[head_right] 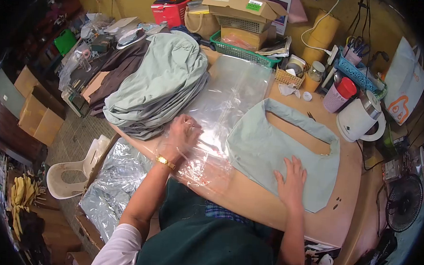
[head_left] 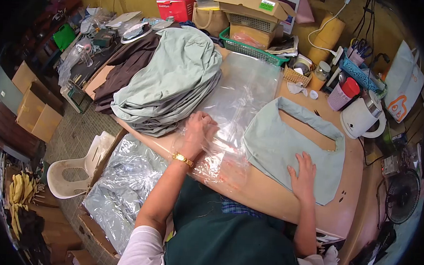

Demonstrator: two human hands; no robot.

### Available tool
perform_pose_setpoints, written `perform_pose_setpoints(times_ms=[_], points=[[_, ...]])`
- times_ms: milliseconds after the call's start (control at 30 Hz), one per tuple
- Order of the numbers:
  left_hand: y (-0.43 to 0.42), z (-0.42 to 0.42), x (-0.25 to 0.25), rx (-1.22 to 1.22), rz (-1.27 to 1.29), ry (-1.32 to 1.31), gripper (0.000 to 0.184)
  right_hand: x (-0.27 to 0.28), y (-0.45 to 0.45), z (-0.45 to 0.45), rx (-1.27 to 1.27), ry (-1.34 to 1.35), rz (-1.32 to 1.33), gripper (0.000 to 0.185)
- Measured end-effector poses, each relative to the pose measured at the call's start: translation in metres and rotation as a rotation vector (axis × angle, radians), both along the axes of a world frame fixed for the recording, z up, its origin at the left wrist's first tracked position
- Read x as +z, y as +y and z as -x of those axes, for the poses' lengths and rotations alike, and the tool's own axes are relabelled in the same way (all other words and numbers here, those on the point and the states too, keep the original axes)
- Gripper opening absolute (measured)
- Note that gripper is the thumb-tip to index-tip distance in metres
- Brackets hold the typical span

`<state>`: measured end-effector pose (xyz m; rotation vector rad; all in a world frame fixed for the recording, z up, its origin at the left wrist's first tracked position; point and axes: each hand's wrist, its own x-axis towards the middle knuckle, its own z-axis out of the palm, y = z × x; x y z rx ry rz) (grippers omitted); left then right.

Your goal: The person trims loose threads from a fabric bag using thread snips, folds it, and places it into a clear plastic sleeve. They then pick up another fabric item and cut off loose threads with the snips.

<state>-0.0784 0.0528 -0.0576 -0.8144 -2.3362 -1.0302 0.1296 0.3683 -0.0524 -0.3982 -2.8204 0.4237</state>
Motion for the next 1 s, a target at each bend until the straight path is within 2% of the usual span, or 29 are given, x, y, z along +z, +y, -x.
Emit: perform_pose_setpoints(times_ms=[100, 233, 300, 367, 400, 433, 467, 533, 567, 600, 667, 700, 767, 833, 867, 933, 1000], points=[[0.009, 0.012, -0.008, 0.109, 0.096, -0.024, 0.015, -0.017, -0.002, -0.003, -0.012, 0.025, -0.116, 0.05], [0.018, 0.025, -0.004, 0.22, 0.049, -0.04, 0.018, -0.008, -0.01, 0.001, -0.033, 0.029, -0.111, 0.046], [0.018, 0.023, 0.002, 0.166, 0.065, 0.024, 0.016, 0.002, -0.016, 0.001, 0.002, 0.239, 0.156, 0.035], [0.018, 0.028, 0.005, 0.112, 0.073, 0.089, 0.014, 0.025, -0.059, 0.006, 0.328, 0.43, 0.288, 0.022], [0.012, 0.032, 0.002, 0.042, 0.09, -0.002, 0.014, 0.048, -0.09, 0.01, 0.618, 0.419, 0.536, 0.021], [0.009, 0.034, 0.001, -0.031, 0.109, -0.091, 0.015, 0.056, -0.118, 0.018, 0.892, 0.396, 0.515, 0.023], [0.011, 0.029, 0.01, 0.035, 0.157, -0.168, 0.024, 0.065, -0.148, 0.026, 1.014, 0.352, 0.482, 0.027], [0.008, 0.028, 0.009, 0.047, 0.146, -0.156, 0.03, 0.052, -0.187, 0.058, 0.987, 0.249, 0.515, 0.029], [0.005, 0.029, 0.009, 0.07, 0.127, -0.148, 0.036, 0.058, -0.197, 0.079, 0.864, -0.086, 0.46, 0.032], [-0.001, 0.029, 0.015, 0.162, 0.316, -0.28, 0.042, 0.062, -0.203, 0.099, 0.725, -0.413, 0.399, 0.035], [-0.01, 0.026, 0.007, 0.159, 0.324, -0.23, 0.042, 0.026, -0.208, 0.133, 0.687, -0.106, -0.074, 0.049], [-0.013, 0.026, 0.004, 0.163, 0.328, -0.186, 0.041, 0.016, -0.21, 0.148, 0.687, -0.105, -0.075, 0.049], [-0.011, 0.019, 0.013, 0.2, 0.341, -0.286, 0.039, 0.0, -0.213, 0.171, 0.543, -0.011, -0.007, 0.069], [-0.006, 0.004, 0.029, 0.308, 0.209, -0.377, 0.036, -0.014, -0.213, 0.18, 0.497, 0.04, -0.03, 0.071], [-0.007, 0.002, 0.018, 0.306, 0.209, -0.376, 0.036, -0.02, -0.212, 0.185, 0.453, 0.094, -0.057, 0.074], [-0.014, -0.007, -0.012, 0.334, -0.082, -0.105, 0.034, -0.03, -0.214, 0.189, 0.442, 0.148, -0.034, 0.075], [-0.018, -0.015, -0.026, 0.31, -0.178, -0.118, 0.034, -0.029, -0.215, 0.188, 0.435, 0.199, -0.009, 0.076]])
